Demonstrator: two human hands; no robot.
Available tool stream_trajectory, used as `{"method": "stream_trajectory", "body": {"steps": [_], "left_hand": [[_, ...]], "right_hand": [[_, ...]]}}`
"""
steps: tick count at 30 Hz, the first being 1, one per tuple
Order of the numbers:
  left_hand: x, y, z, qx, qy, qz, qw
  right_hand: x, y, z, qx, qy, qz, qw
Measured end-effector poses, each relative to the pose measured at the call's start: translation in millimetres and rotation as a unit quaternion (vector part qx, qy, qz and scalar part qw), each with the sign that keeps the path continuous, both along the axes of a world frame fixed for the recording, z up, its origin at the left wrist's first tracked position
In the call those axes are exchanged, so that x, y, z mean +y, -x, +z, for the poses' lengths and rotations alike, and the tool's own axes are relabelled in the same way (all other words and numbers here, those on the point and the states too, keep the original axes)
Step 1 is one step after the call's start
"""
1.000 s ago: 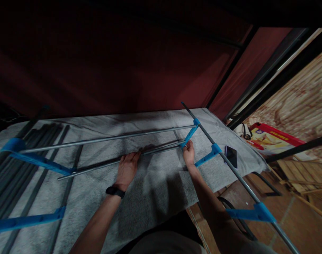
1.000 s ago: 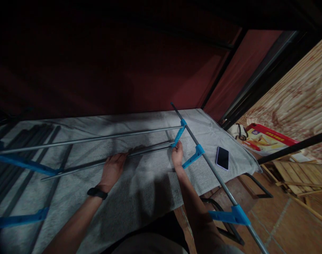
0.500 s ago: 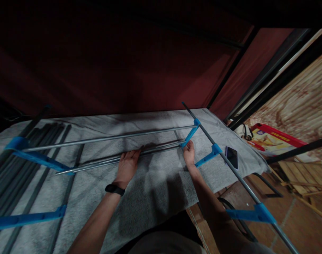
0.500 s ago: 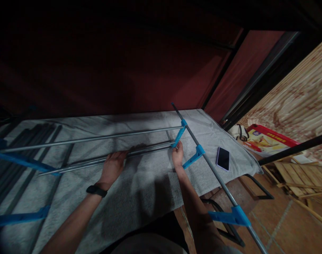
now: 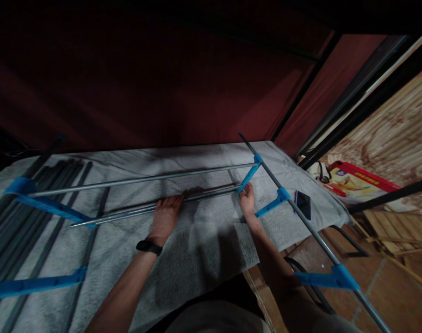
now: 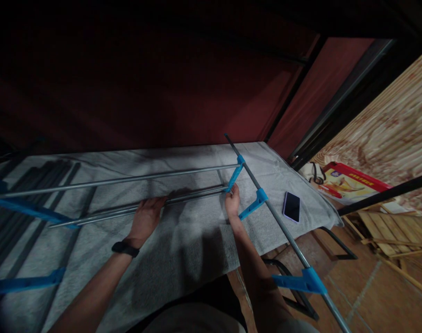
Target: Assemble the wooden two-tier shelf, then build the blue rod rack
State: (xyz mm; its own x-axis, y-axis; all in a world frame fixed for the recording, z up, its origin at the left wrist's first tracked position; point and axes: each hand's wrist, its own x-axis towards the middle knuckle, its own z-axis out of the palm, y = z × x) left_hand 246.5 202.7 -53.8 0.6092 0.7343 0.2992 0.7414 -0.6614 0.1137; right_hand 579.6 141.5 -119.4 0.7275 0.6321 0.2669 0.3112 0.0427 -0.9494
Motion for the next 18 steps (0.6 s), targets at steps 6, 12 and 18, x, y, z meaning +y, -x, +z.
{"method": "stream_trajectory", "body": {"steps": [6, 12, 18], "left_hand": [[-1.5, -0.9, -5.2, 0.009, -0.001, 0.011, 1.000], [-1.5, -3.8, -3.2, 0.001, 0.006, 0.014, 1.000], [-2.9, -3.7, 1.0, 0.010, 0.003, 0.010, 1.000]], "right_hand": [[-0.7, 0.8, 2.2, 0.013, 0.012, -0.016, 1.000], [-1.5, 0.8, 3.7, 0.012, 0.006, -0.008, 1.000], [-1.6, 1.1, 4.2, 0.012, 0.007, -0.009, 1.000]]}}
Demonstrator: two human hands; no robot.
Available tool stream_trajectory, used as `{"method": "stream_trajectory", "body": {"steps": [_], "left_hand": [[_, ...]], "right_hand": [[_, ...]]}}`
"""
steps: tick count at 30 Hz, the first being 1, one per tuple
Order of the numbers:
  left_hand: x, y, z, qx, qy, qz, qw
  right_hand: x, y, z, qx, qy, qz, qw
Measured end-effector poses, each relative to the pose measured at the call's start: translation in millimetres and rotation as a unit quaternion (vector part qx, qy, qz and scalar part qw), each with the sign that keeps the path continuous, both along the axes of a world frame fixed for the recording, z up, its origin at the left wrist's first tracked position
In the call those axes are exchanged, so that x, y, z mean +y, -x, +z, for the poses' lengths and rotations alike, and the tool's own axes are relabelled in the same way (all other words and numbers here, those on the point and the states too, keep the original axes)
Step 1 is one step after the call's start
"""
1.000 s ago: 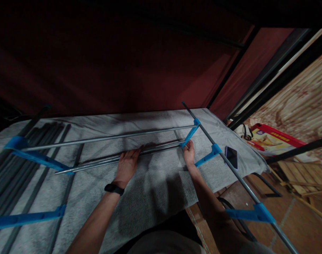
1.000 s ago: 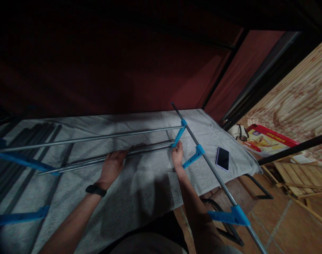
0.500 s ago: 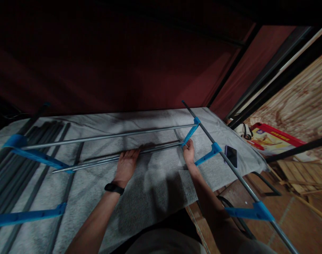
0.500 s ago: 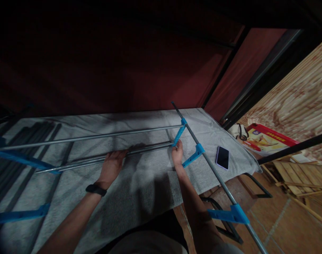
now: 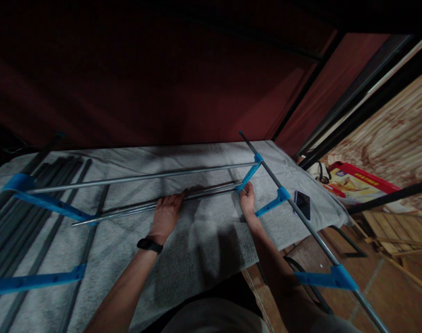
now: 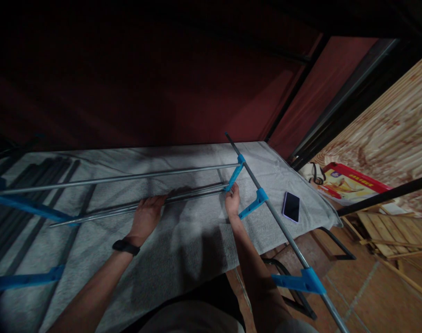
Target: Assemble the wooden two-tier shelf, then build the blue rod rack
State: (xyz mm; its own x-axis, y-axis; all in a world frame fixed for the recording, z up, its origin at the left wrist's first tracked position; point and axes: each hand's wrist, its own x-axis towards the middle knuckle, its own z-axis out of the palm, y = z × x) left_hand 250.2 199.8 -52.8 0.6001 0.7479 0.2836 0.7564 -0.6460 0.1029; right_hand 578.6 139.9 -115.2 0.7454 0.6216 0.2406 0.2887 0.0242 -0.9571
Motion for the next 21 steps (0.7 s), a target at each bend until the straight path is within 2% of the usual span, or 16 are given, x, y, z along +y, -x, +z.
{"method": "stream_trajectory", "body": {"steps": [15, 21], "left_hand": [[-0.4, -1.3, 0.3, -0.010, 0.004, 0.007, 1.000], [-7.3, 3.5, -7.6, -0.009, 0.013, 0.013, 1.000]], "right_hand": [[0.6, -2.9, -4.2, 0.017, -0.009, 0.007, 1.000], [-0.2, -4.0, -6.3, 0.009, -0.002, 0.003, 1.000]]}}
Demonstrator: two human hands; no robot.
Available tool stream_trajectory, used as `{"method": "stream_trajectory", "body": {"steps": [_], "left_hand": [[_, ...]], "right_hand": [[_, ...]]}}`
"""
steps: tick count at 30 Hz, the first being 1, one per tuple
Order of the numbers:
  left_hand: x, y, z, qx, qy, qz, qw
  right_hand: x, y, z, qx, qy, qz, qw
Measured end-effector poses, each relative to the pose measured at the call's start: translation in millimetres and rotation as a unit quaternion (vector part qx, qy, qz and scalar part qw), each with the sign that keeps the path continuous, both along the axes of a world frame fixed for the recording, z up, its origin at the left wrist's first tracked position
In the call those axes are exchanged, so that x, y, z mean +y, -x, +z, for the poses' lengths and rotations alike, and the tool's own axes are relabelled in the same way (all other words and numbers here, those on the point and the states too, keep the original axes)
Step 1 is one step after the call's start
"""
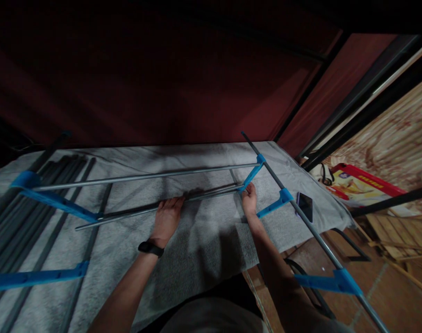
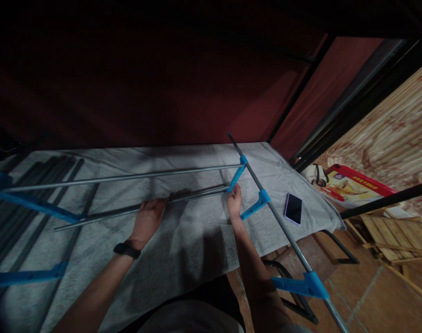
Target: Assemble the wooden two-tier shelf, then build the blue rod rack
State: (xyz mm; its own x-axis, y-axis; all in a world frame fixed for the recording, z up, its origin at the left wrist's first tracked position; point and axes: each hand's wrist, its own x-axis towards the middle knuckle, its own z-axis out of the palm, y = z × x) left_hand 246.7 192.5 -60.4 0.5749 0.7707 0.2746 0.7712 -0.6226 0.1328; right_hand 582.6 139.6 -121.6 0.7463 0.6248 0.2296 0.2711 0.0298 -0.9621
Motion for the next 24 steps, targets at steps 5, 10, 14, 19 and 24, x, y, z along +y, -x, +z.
{"method": "stream_trajectory", "body": {"steps": [5, 10, 14, 19, 24], "left_hand": [[-14.0, 7.4, -10.8, 0.013, 0.023, -0.009, 1.000], [-21.7, 14.7, -24.0, 0.018, 0.047, -0.022, 0.999], [-22.3, 17.0, -33.6, 0.013, 0.062, -0.017, 0.998], [-25.2, 19.5, -42.4, 0.006, 0.074, -0.015, 0.997], [-29.3, 22.1, -52.9, 0.010, 0.073, -0.023, 0.997]], "right_hand": [[-0.4, 0.0, 1.1, 0.010, -0.005, -0.005, 1.000], [-1.4, 1.9, 1.1, 0.013, 0.002, 0.002, 1.000], [-3.2, 5.1, -2.9, 0.014, 0.005, -0.007, 1.000], [-4.7, 5.3, -9.7, 0.025, 0.005, -0.015, 1.000], [-9.2, 6.6, -16.4, 0.024, 0.019, -0.017, 0.999]]}}
